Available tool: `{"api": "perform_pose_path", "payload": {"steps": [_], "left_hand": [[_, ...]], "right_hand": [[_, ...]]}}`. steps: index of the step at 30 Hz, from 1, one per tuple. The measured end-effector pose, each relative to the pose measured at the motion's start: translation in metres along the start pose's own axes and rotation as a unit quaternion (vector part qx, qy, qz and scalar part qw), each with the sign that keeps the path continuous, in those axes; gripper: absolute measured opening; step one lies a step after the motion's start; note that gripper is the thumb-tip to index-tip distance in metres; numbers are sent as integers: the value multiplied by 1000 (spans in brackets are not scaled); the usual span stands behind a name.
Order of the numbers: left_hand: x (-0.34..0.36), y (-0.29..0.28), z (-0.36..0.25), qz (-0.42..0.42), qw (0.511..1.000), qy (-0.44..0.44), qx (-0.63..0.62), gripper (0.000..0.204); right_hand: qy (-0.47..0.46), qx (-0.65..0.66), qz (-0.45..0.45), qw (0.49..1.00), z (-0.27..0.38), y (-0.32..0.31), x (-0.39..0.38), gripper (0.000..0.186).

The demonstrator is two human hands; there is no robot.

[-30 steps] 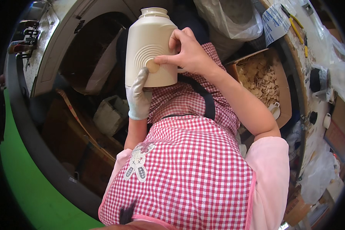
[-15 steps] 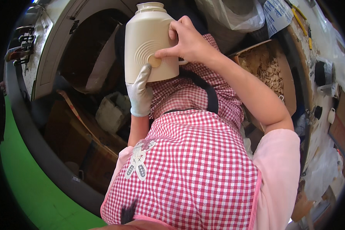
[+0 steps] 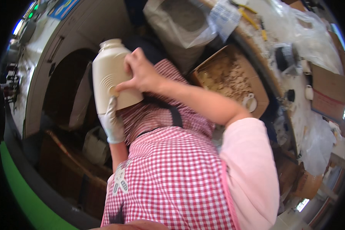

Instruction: The person repeatedly handles a white ceramic pitcher, using a small tool to smooth the interior rim and a sanding pad to finish the exterior. They place the pitcher on a machine, retrieve it, and continue smoothing and sanding.

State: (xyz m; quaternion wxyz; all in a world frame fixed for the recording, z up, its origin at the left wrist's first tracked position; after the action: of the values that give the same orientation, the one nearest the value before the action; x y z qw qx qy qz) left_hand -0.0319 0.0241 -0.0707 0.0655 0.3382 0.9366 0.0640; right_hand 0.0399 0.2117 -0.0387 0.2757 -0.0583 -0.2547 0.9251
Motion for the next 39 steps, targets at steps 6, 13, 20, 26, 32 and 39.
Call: {"api": "perform_pose_path", "payload": {"steps": [6,13,20,26,32,39], "left_hand": [[13,20,-22,-64,996,-7,-63,40],[15,13,-33,-107,992,33,60,41],[21,-2,-35,-63,997,-33,-26,38],[18,-9,-39,-35,977,-117,-175,43],[16,6,-60,-40,971,-144,-188,42],[13,8,-67,-64,965,-175,-182,40]], "right_hand": [[1,56,2,998,-8,-8,6,56],[-34,-242,-315,917,-83,-302,11,36],[269,-541,-172,778,-325,-553,-98,45],[371,-111,-414,824,-311,-569,-113,45],[141,268,-36,952,-62,-221,-26,44],[-77,103,166,978,79,-14,-12,44]]}}
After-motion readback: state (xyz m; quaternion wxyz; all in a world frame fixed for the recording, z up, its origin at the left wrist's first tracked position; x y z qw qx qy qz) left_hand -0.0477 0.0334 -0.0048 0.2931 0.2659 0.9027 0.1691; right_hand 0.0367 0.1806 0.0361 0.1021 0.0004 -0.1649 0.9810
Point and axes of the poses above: each hand's wrist, its own x-axis towards the middle knuckle, its own y-axis out of the palm, z = x × y, the point moved 7 cm from there along x, towards the middle knuckle, and after that the axes turned 1 degree about y, right-handed, at the moved point
